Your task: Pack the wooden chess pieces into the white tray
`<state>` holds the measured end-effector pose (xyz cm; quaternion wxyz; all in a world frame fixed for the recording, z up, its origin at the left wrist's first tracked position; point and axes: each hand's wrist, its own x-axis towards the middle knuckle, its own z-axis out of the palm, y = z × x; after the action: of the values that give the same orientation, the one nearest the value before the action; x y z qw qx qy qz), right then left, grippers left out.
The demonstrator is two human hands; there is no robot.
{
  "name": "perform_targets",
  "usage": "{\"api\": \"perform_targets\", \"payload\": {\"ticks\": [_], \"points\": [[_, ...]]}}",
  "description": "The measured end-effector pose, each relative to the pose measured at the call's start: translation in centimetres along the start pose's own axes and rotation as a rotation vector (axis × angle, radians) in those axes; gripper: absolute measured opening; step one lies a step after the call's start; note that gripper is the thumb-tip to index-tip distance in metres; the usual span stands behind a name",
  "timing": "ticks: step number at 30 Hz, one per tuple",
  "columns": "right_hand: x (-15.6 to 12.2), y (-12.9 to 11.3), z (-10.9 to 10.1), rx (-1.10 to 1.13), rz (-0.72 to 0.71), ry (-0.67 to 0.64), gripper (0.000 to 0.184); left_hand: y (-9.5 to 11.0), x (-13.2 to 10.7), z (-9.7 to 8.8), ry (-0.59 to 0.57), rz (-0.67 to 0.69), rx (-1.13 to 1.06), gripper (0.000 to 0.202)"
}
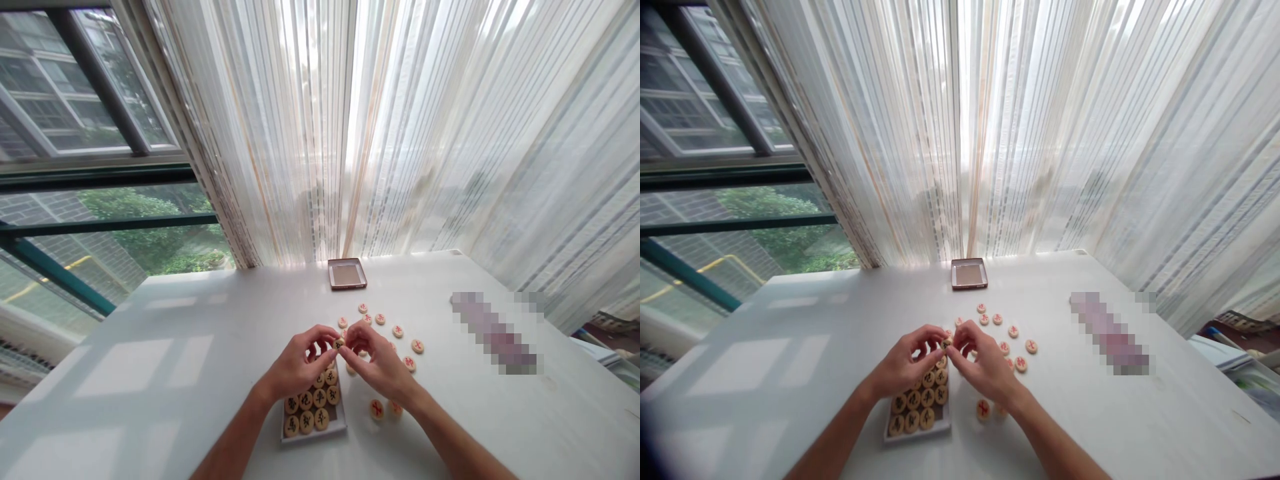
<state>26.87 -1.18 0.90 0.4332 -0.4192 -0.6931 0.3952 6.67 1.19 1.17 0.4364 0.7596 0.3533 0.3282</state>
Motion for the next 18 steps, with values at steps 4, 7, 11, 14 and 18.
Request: {"api": "perform_targets", "payload": {"ticks": [4,7,11,14,18], "points": [[-0.7,0.5,0.3,-0.019,-0.060,0.011,0.010,0.0,-0.1,0.2,-0.014,-0.014,-0.023,0.021],[-1.0,0.9,0.2,-0.034,-0.093,-0.007,0.011,0.1,-0.2,0.3,-0.026,-0.030,-0.039,0.020],[-1.0,1.4,0.3,-0.074,-0.117,-0.029,0.014,0.2,-0.3,0.3,-0.022,-0.026,-0.041,0.020],[-1.1,1.4,0.4,-0.089,-0.120,-0.042,0.015,0.2,-0.3,0.3,-0.019,-0.024,-0.031,0.021],[-1.2,1.2,0.5,-0.084,-0.110,-0.073,0.017,0.2,-0.2,0.3,0.019,-0.020,-0.020,0.024]]}}
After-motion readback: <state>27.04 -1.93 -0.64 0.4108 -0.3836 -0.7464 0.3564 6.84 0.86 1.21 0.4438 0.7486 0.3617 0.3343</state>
